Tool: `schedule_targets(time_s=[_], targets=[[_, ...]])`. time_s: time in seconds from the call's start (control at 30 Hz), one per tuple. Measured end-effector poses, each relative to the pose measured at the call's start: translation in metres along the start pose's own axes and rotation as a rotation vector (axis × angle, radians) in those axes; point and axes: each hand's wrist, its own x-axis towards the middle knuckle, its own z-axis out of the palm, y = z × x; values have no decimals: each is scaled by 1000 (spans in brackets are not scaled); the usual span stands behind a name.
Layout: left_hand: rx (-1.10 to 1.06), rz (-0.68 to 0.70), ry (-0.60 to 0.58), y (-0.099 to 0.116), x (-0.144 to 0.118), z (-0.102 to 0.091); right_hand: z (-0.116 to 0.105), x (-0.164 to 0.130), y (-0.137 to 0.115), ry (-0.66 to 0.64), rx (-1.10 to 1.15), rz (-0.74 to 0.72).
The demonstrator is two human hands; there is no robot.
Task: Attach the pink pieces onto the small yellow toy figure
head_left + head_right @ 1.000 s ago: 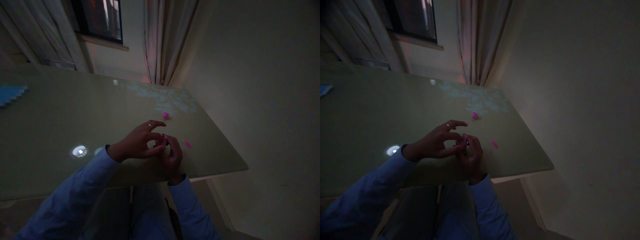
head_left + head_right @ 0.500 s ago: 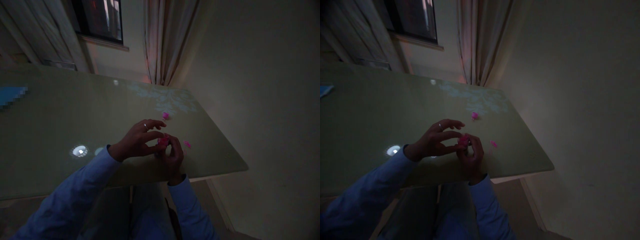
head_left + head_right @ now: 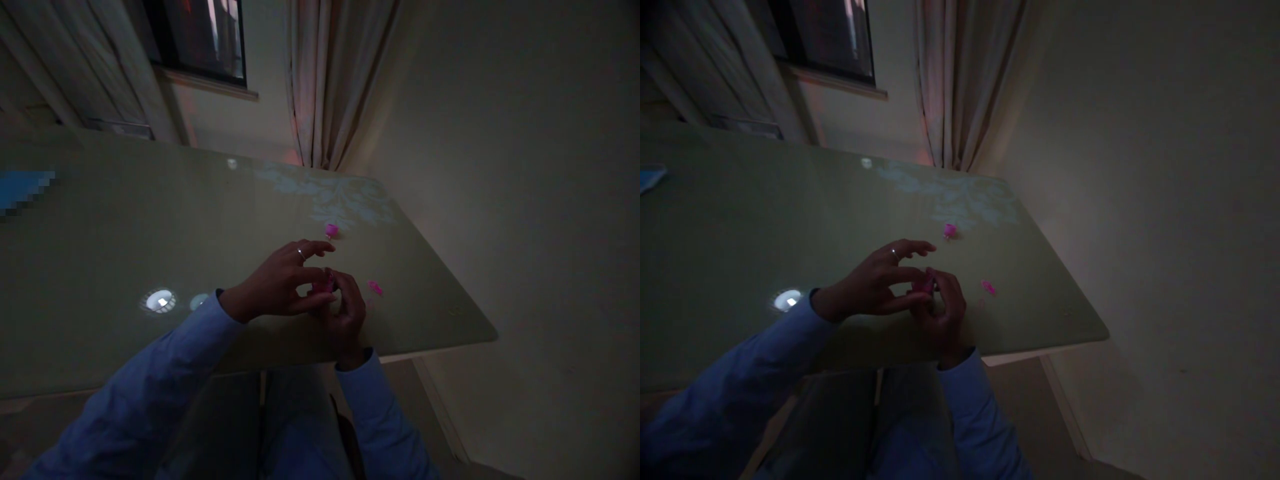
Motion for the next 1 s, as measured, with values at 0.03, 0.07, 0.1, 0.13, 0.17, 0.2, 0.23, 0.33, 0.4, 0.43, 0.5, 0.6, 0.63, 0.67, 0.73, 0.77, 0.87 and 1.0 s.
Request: schedule_targets(time_s=[0.03,0.07,0.1,0.13,0.17,0.2,0.23,0.33,0.4,0.43,0.5,0.6,0.63,0.67,0.73,0.77,0.87,1.0], targets=[[-23,-16,-12,0,0,0,0,0,0,-2,4,-10],[-46,-28,-23,0,0,0,0,1,0,-5,11,-17],[-65,-37,-32,0,1,0,0,1,-1,-9,19,-25],[-78,-44,-41,0,1,0,-1,1,-1,-12,25,-33],[-85,-47,-46,0,1,0,-1,1,-1,-13,26,-40],[-87,-49,-50,0,1,0,-1,1,0,-10,23,-45],[-85,-51,-53,0,0,0,-1,1,0,-7,17,-44],[-69,-32,-39,-2,-1,1,-1,0,2,-5,-5,-35],[-61,-15,-11,-3,-2,1,0,0,3,-5,-7,-39],[-58,-8,9,-3,-2,1,0,0,3,0,-5,-41],[-60,4,48,-3,-2,0,0,0,1,7,0,-29],[-104,18,108,0,-1,-3,-1,0,-1,-2,8,25],[-125,19,128,1,0,-4,-1,0,-2,-2,12,41],[-144,17,145,2,1,-6,-2,0,-2,-2,16,54],[-177,11,162,4,2,-9,-2,0,-2,3,26,66],[-193,7,159,4,2,-10,-3,0,-2,4,33,67],[-284,-46,113,3,-1,-12,-4,-1,-1,7,28,57],[-650,-279,-13,-7,-18,-10,-4,-2,0,32,19,66]])
